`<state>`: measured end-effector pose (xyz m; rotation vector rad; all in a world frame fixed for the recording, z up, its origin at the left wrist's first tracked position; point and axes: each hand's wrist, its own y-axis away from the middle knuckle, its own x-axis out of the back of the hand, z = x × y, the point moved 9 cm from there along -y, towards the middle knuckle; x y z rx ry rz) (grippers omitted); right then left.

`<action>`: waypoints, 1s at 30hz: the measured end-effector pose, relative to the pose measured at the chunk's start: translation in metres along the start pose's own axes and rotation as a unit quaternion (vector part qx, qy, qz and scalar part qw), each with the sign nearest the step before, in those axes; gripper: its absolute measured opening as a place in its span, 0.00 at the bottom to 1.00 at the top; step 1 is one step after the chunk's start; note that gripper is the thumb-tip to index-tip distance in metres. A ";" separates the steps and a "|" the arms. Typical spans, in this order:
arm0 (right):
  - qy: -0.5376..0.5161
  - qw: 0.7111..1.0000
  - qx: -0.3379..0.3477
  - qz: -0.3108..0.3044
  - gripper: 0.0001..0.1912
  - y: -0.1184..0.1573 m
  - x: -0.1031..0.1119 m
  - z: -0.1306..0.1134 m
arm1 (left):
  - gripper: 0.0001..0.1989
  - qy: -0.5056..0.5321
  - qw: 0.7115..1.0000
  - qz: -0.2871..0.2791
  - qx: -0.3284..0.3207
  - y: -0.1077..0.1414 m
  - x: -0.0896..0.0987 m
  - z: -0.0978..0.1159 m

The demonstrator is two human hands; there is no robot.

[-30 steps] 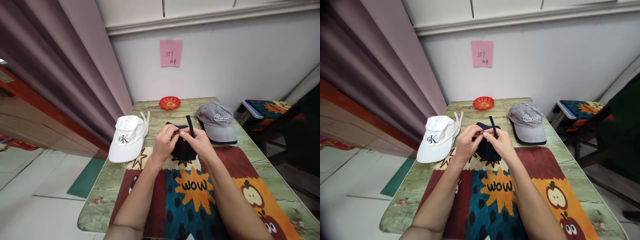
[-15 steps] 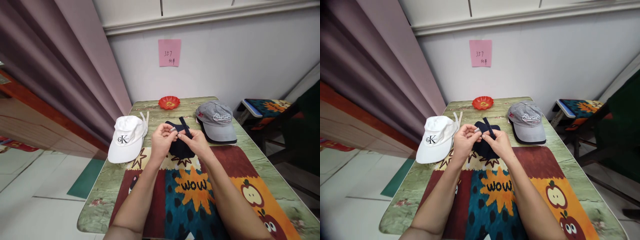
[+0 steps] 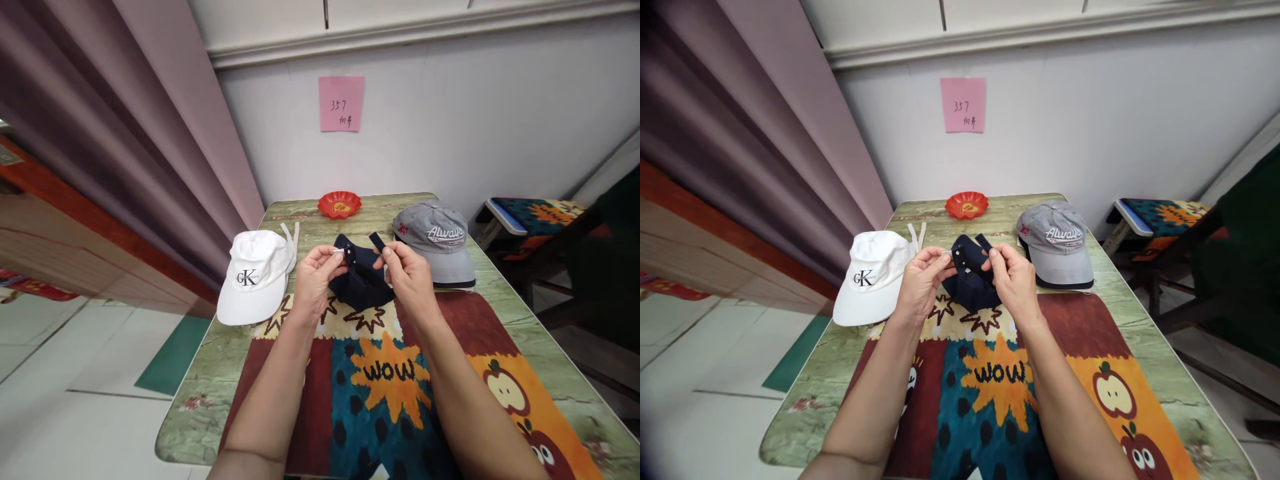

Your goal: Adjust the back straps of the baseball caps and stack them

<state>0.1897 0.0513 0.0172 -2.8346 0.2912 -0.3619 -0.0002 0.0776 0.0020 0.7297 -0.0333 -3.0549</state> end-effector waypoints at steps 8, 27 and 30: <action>0.051 0.999 0.012 -0.005 0.11 0.008 -0.001 -0.021 | 0.18 -0.033 0.999 -0.005 0.006 0.002 -0.003 -0.003; 0.146 0.988 0.049 -0.006 0.13 0.011 -0.013 -0.029 | 0.16 -0.063 0.998 -0.017 -0.008 0.007 -0.009 -0.001; 0.151 0.987 0.058 -0.011 0.12 0.011 -0.011 -0.031 | 0.16 -0.074 0.997 -0.023 -0.005 0.008 -0.010 -0.002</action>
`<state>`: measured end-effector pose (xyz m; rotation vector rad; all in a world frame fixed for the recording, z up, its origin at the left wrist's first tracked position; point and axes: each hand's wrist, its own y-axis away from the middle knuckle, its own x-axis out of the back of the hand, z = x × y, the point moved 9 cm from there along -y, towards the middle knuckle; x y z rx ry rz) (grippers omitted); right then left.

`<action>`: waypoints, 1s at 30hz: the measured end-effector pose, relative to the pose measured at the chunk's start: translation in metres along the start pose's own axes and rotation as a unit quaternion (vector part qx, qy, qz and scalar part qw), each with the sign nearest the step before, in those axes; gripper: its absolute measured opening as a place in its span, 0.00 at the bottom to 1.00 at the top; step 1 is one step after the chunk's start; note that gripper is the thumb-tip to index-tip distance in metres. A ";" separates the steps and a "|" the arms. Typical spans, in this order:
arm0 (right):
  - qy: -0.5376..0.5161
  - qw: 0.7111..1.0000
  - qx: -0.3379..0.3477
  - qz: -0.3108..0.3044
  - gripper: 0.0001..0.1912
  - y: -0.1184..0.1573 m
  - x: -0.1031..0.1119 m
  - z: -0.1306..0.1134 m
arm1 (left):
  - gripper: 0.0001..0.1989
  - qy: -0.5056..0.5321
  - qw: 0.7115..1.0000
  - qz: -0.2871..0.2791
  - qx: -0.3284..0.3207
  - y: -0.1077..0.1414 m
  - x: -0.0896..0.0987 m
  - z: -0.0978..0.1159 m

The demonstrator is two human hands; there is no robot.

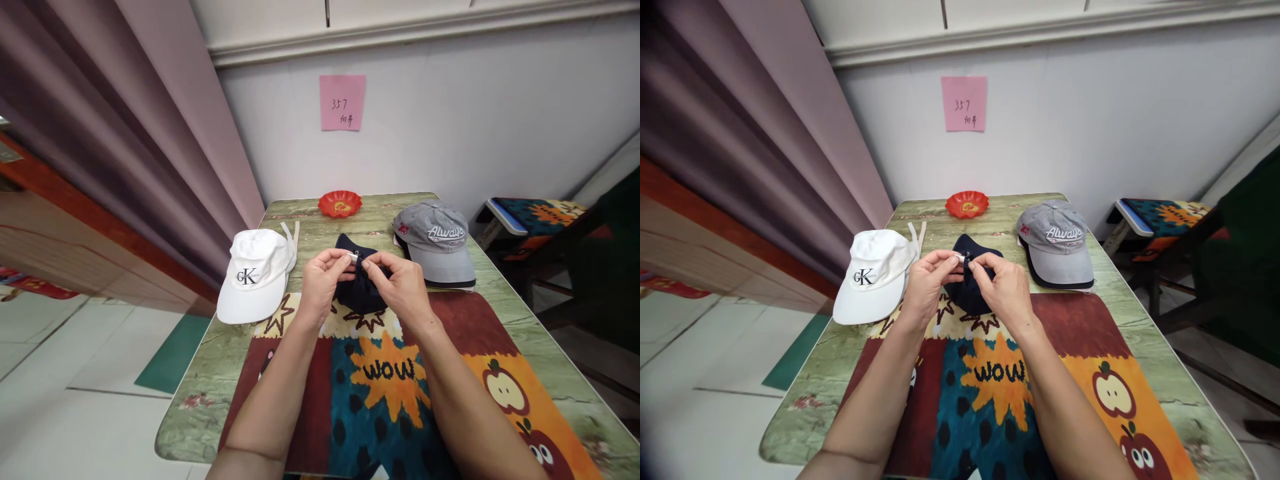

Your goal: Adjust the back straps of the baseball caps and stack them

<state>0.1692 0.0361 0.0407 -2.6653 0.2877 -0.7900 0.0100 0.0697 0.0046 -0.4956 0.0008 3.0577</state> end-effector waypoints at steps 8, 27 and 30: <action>0.006 1.000 0.004 0.023 0.10 0.001 0.004 -0.004 | 0.14 -0.025 0.999 -0.022 0.009 0.004 -0.007 -0.002; -0.082 0.996 -0.016 0.039 0.16 -0.003 0.003 0.007 | 0.15 0.006 0.998 -0.041 0.051 -0.001 -0.003 -0.010; -0.095 0.995 -0.013 0.034 0.16 -0.003 -0.001 0.008 | 0.15 0.015 0.997 -0.042 0.062 -0.002 -0.003 -0.014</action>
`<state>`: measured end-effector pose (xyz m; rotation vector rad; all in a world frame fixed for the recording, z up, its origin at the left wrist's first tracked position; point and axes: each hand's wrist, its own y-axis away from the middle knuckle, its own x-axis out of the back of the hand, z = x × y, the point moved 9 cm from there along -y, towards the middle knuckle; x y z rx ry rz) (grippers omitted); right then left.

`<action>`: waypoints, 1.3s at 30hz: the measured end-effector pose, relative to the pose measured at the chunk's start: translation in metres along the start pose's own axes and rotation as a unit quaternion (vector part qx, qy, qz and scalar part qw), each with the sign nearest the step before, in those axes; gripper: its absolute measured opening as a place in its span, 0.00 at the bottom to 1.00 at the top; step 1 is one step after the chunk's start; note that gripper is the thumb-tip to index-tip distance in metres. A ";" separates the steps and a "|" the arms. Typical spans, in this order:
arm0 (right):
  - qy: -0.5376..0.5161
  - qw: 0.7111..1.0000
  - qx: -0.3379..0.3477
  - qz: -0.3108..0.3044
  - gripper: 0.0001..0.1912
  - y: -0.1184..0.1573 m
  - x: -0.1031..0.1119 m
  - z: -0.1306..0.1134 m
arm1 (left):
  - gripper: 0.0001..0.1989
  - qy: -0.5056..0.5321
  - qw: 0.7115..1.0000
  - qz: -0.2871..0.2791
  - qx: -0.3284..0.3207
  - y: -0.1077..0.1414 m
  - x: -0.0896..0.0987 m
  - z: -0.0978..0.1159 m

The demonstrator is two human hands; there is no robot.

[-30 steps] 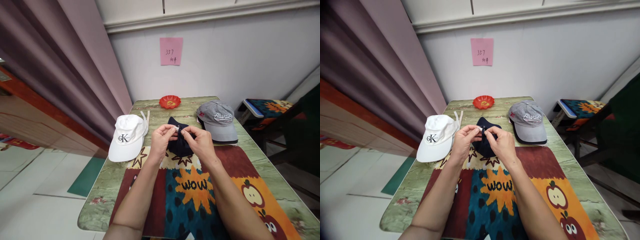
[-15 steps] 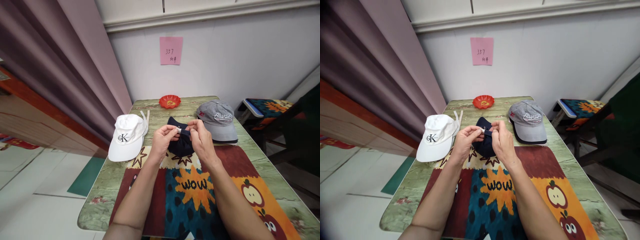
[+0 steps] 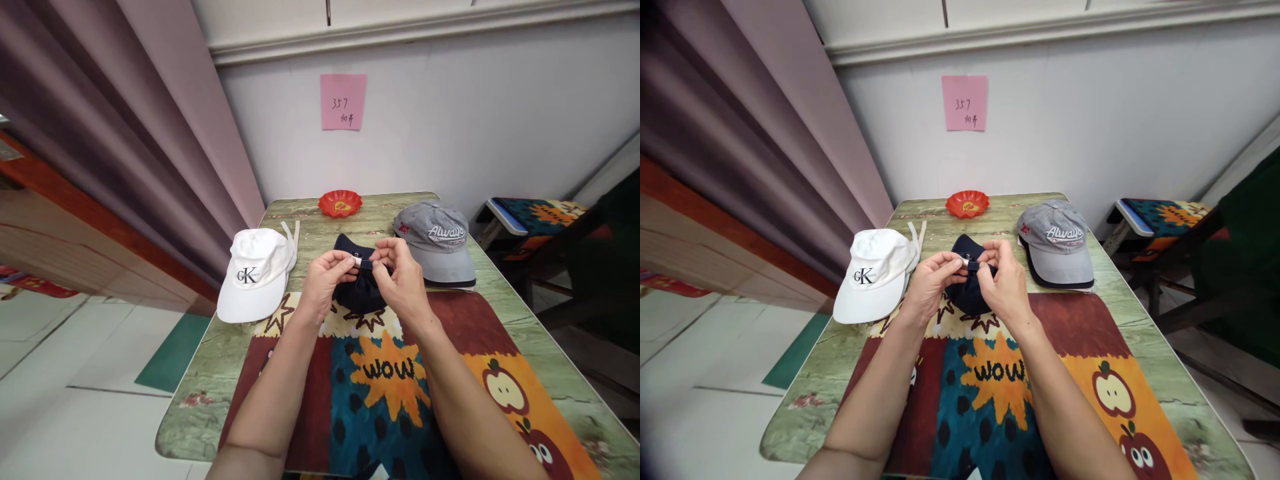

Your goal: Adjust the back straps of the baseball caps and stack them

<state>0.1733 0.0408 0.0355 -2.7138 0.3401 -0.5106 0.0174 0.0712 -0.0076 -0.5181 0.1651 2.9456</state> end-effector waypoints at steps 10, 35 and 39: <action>-0.030 0.997 -0.033 -0.063 0.16 -0.004 -0.004 0.016 | 0.16 0.008 0.999 0.042 -0.007 -0.004 0.013 0.002; 0.027 0.997 -0.041 -0.052 0.11 -0.001 -0.003 0.014 | 0.16 -0.008 0.999 0.030 -0.008 -0.004 0.008 0.000; 0.005 0.998 -0.041 -0.057 0.12 -0.001 -0.005 0.014 | 0.15 -0.009 0.999 0.030 -0.013 -0.003 0.009 0.001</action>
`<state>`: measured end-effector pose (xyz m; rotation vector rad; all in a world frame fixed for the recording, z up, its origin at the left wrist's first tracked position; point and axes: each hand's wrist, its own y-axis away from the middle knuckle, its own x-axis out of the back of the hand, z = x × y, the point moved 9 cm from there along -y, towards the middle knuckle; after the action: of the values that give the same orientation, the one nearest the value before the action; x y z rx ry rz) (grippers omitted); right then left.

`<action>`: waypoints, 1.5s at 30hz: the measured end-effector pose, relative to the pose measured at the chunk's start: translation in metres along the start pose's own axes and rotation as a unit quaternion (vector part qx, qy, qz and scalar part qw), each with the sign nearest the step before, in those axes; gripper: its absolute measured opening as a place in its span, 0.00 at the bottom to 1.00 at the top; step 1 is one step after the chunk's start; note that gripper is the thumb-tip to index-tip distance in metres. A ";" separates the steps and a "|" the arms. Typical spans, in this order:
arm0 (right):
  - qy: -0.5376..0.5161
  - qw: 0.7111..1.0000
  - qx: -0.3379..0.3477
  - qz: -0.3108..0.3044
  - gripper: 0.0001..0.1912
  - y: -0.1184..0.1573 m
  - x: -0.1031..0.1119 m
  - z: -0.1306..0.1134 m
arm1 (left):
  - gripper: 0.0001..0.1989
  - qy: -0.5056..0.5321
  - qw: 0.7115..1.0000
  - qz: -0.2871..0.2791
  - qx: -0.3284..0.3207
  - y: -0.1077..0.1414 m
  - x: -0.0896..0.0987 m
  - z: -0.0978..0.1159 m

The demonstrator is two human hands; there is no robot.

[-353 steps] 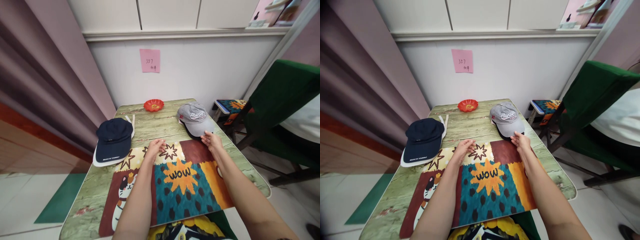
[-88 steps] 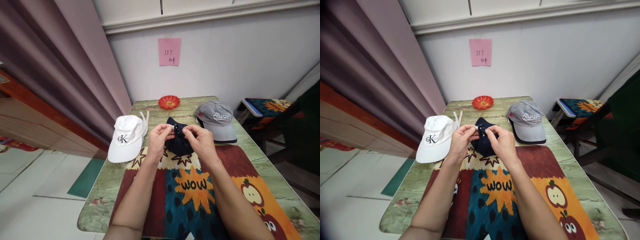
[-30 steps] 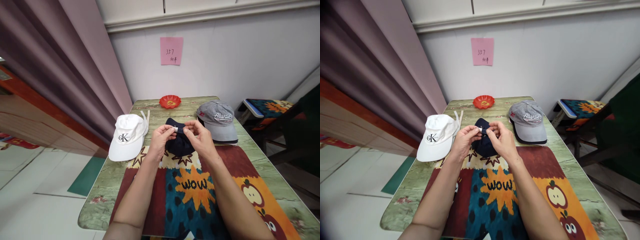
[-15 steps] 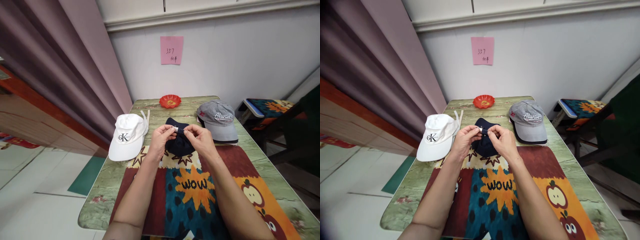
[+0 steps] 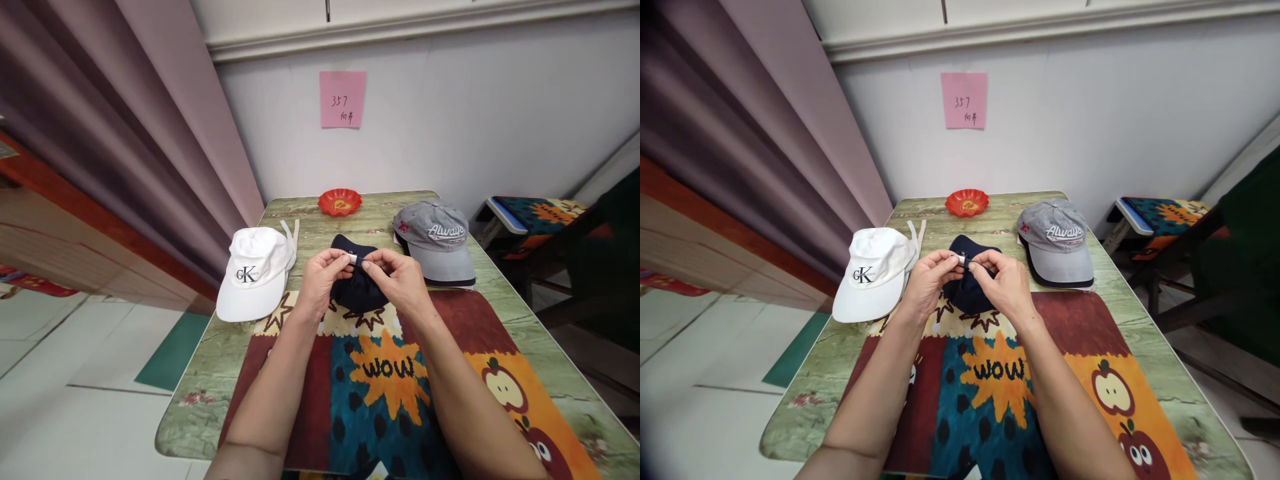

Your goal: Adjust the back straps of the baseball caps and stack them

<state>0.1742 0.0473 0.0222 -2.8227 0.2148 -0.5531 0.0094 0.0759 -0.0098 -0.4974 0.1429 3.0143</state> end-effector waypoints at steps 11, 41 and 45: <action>0.053 0.998 -0.010 0.013 0.10 0.001 0.003 0.000 | 0.16 0.005 1.000 -0.002 0.006 0.001 -0.002 -0.002; -0.016 1.000 0.001 0.002 0.14 -0.001 0.000 0.004 | 0.14 0.011 1.000 0.015 -0.005 -0.004 0.006 -0.001; -0.065 0.997 0.010 -0.029 0.18 -0.004 -0.003 0.007 | 0.17 0.028 0.999 0.028 0.005 -0.007 0.015 0.001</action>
<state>0.1746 0.0533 0.0155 -2.8391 0.1024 -0.3782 -0.0044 0.0840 -0.0145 -0.5867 0.1796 3.0541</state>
